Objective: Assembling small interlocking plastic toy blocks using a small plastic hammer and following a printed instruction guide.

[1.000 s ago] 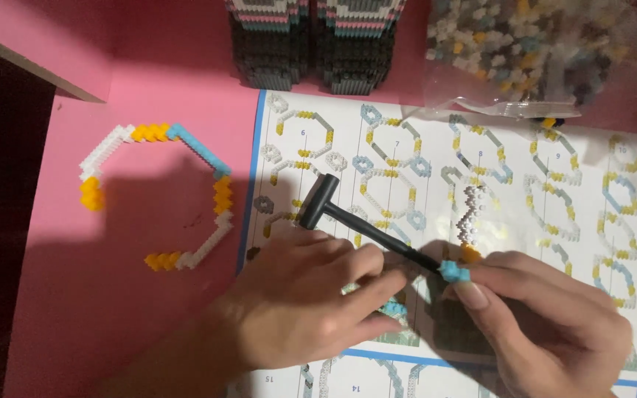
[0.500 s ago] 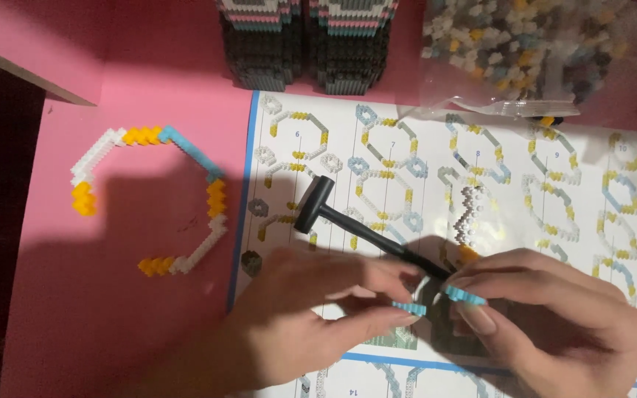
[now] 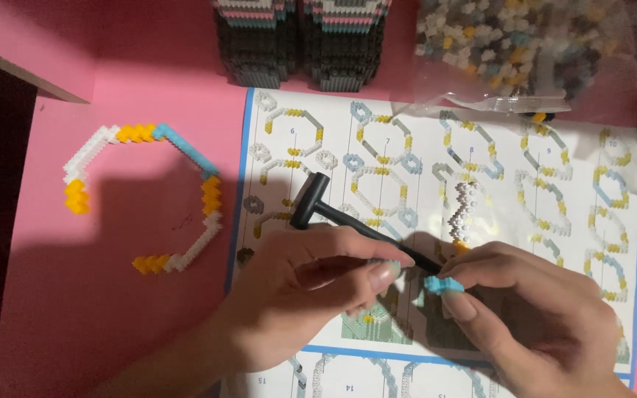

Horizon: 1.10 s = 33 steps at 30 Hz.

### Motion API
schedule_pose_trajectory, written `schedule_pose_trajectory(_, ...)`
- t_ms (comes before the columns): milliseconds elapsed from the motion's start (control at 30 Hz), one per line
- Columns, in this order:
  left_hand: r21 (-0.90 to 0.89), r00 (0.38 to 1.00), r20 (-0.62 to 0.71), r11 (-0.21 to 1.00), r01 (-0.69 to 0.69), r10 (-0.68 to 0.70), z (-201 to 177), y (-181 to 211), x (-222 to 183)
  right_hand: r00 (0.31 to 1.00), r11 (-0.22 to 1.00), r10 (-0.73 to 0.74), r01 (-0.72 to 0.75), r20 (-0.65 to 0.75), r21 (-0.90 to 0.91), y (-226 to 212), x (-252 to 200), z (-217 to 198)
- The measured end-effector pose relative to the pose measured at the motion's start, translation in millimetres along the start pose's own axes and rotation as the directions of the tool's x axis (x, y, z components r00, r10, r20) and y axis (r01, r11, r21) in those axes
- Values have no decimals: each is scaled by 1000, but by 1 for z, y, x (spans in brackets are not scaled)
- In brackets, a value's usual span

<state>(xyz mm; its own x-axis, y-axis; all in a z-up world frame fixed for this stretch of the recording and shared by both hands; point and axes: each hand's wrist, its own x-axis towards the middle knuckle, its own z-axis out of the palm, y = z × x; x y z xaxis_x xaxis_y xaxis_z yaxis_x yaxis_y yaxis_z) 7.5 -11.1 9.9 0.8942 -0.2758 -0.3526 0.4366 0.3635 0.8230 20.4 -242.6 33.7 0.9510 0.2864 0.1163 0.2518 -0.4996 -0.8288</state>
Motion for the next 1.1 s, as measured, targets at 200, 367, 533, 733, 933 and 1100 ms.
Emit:
schedule_pose_trajectory(200, -23, 994, 87, 998, 61, -59, 2, 4, -2, 983, 931, -1, -67, 186, 358, -1, 7, -6)
schedule_pose_trajectory(367, -140, 988, 157, 990, 31, -9, 4, -3, -5, 962, 990, -34, -4, 272, 139, -4, 8, -8)
schedule_pose_trajectory(533, -139, 989, 148, 990, 33, -13, 5, 1, -4, 985, 991, -12, -12, 173, 136, -1, 2, 2)
schedule_pose_trajectory(733, -192, 987, 161, 980, 45, -14, 4, -2, -1, 984, 969, 35, -76, 172, 236, 9, -3, -1)
schedule_pose_trajectory(933, -172, 982, 180, 981, 87, -56, -1, 1, 3, 947, 762, 166, -300, 275, 574, 8, -4, -5)
schedule_pose_trajectory(1100, -206, 983, 170, 973, 103, -68, 0, 1, 2, 936, 678, 164, -336, 310, 654, 2, -3, -2)
